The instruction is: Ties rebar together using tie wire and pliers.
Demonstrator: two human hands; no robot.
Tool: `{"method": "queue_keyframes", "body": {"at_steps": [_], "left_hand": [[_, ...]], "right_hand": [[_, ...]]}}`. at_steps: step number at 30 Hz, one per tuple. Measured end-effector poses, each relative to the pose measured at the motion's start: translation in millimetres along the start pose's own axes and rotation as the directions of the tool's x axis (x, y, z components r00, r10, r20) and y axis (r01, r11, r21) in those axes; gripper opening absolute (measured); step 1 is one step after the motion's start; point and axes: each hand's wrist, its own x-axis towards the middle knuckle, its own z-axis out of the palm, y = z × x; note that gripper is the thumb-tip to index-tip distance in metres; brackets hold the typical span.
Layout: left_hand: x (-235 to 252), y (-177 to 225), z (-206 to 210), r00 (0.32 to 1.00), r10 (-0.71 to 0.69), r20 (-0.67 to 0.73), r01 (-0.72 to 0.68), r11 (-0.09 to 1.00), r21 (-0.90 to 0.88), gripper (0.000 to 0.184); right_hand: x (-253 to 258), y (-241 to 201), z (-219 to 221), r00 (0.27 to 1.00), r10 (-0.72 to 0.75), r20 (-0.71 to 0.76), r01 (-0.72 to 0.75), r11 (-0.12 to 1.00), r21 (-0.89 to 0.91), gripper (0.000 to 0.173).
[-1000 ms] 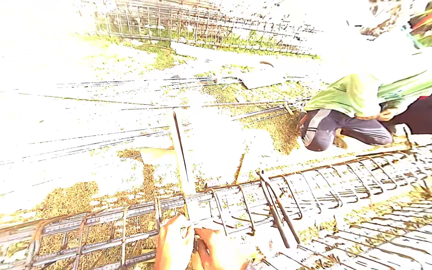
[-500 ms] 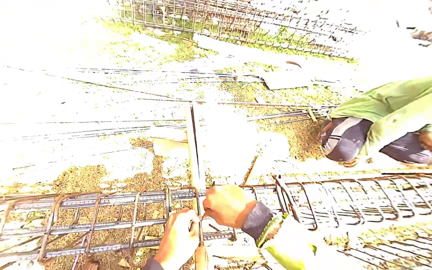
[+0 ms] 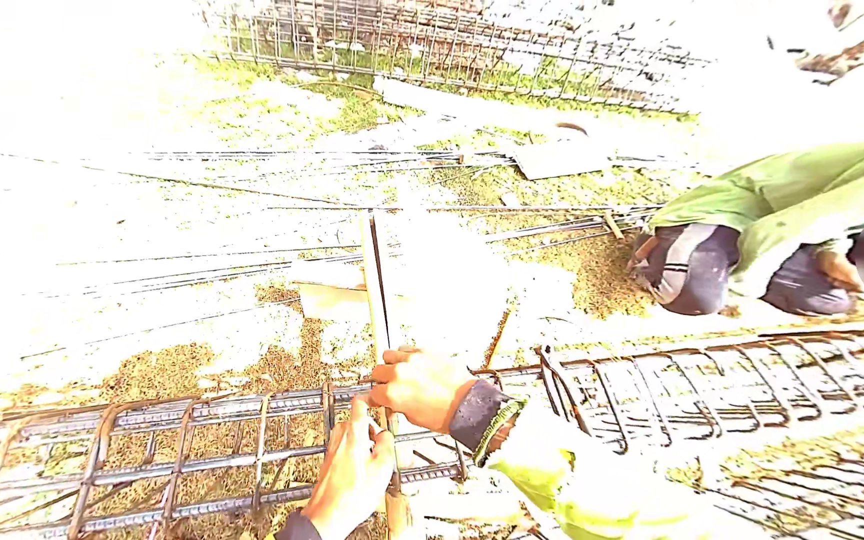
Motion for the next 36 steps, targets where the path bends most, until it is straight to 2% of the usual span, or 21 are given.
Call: {"method": "queue_keyframes", "body": {"at_steps": [2,6,8,11,13,16,17,20,21,23,26,30,33,36], "left_hand": [[2,-4,-1,0.997,0.07,-0.017,-0.07,0.998,-0.002,0.034],[13,-9,-6,0.991,0.132,0.031,-0.133,0.99,0.041,0.027],[17,-11,-6,0.991,0.13,0.039,-0.132,0.989,0.066,0.027],[19,1,-12,0.993,0.026,0.111,-0.038,0.993,0.108,0.028],[21,4,-14,0.991,-0.018,0.134,0.0,0.991,0.133,0.027],[21,6,-15,0.99,-0.043,0.131,0.025,0.99,0.137,0.026],[19,6,-15,0.991,-0.049,0.126,0.033,0.991,0.127,0.027],[19,1,-11,0.994,-0.057,0.093,0.049,0.995,0.083,0.027],[19,-1,-10,0.994,-0.06,0.088,0.054,0.996,0.071,0.026],[20,-3,-10,0.996,-0.049,0.079,0.045,0.998,0.047,0.025],[18,-5,-11,0.997,-0.035,0.069,0.034,0.999,0.019,0.026],[16,-1,-10,0.997,-0.054,0.052,0.051,0.997,0.059,0.024],[16,1,-7,0.998,-0.065,0.025,0.063,0.995,0.076,0.022],[13,-2,-3,0.998,-0.056,-0.022,0.057,0.996,0.074,0.021]], "right_hand": [[6,-2,5,0.985,-0.096,-0.146,0.086,0.994,-0.074,0.008],[9,-4,5,0.957,-0.144,-0.25,0.114,0.985,-0.132,0.013],[4,-2,10,0.95,-0.088,-0.3,0.072,0.995,-0.066,0.013],[-12,-5,18,0.939,0.174,-0.295,-0.134,0.979,0.151,0.028],[-26,-10,33,0.865,0.395,-0.309,-0.277,0.89,0.362,0.031],[-44,-30,78,0.602,0.622,-0.501,-0.279,0.752,0.598,0.038],[-49,-41,91,0.58,0.649,-0.493,-0.285,0.728,0.623,0.044],[-52,-68,122,0.636,0.62,-0.461,-0.36,0.766,0.533,0.049],[-47,-73,133,0.605,0.596,-0.528,-0.369,0.798,0.476,0.044],[-34,-76,146,0.497,0.574,-0.651,-0.37,0.819,0.439,0.03],[-23,-84,153,0.381,0.599,-0.704,-0.361,0.798,0.484,0.02],[-19,-99,156,0.32,0.713,-0.623,-0.401,0.698,0.593,0.018],[-14,-108,161,0.236,0.773,-0.589,-0.439,0.625,0.646,0.018],[-16,-111,160,0.209,0.818,-0.536,-0.521,0.557,0.647,0.019]]}}
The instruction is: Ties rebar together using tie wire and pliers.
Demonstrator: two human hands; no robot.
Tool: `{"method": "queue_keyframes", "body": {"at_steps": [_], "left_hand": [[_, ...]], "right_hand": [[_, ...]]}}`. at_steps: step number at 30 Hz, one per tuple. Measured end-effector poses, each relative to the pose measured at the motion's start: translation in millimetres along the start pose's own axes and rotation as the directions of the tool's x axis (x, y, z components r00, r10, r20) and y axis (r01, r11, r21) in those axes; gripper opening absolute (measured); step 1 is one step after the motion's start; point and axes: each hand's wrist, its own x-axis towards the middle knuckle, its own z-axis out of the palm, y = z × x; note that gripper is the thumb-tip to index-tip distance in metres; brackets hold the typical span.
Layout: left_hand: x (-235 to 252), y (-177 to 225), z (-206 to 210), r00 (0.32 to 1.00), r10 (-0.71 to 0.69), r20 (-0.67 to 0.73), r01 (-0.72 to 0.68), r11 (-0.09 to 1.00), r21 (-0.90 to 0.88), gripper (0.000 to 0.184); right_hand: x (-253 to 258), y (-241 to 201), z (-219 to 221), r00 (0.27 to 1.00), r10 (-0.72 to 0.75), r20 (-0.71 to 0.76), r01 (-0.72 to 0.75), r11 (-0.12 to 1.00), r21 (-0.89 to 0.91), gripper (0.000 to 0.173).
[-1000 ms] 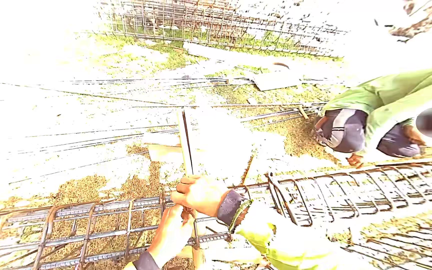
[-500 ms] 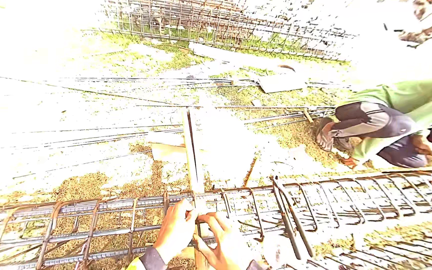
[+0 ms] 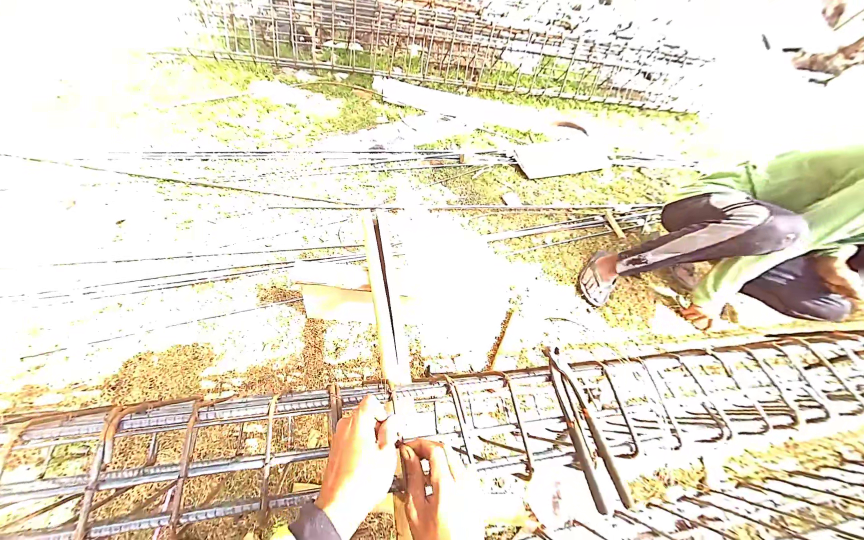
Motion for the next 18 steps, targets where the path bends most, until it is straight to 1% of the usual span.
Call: {"method": "queue_keyframes", "body": {"at_steps": [3,5,7,9,10,12,14,15,16,18], "left_hand": [[-6,-4,3,0.999,0.019,-0.049,-0.02,1.0,-0.017,0.02],[-9,-9,6,0.99,0.068,-0.126,-0.069,0.998,-0.006,0.02],[-11,-12,6,0.982,0.073,-0.171,-0.075,0.997,-0.003,0.02],[-14,-12,5,0.982,0.061,-0.18,-0.067,0.997,-0.029,0.022],[-16,-14,7,0.976,0.078,-0.201,-0.088,0.995,-0.044,0.021],[-23,-24,15,0.949,0.167,-0.266,-0.187,0.981,-0.051,0.017],[-31,-34,26,0.886,0.323,-0.333,-0.348,0.937,-0.016,0.013],[-35,-39,30,0.844,0.412,-0.345,-0.425,0.904,0.039,0.012],[-38,-42,32,0.805,0.493,-0.329,-0.488,0.866,0.105,0.01],[-42,-46,36,0.734,0.63,-0.253,-0.586,0.776,0.233,0.011]], "right_hand": [[2,2,-2,1.0,-0.015,0.013,0.015,0.999,-0.043,0.019],[4,4,-3,0.999,-0.049,0.008,0.049,0.996,-0.072,0.019],[7,8,-5,0.994,-0.108,0.003,0.107,0.985,-0.136,0.021],[15,15,-8,0.982,-0.189,0.028,0.191,0.96,-0.204,0.025],[21,20,-11,0.969,-0.241,0.055,0.247,0.943,-0.223,0.027],[37,27,-18,0.933,-0.334,0.137,0.358,0.902,-0.24,0.028],[55,34,-24,0.874,-0.428,0.229,0.475,0.852,-0.22,0.03],[63,37,-27,0.84,-0.469,0.274,0.527,0.825,-0.205,0.03],[72,37,-30,0.804,-0.501,0.32,0.571,0.801,-0.179,0.031],[91,35,-35,0.716,-0.556,0.423,0.647,0.756,-0.101,0.03]]}}
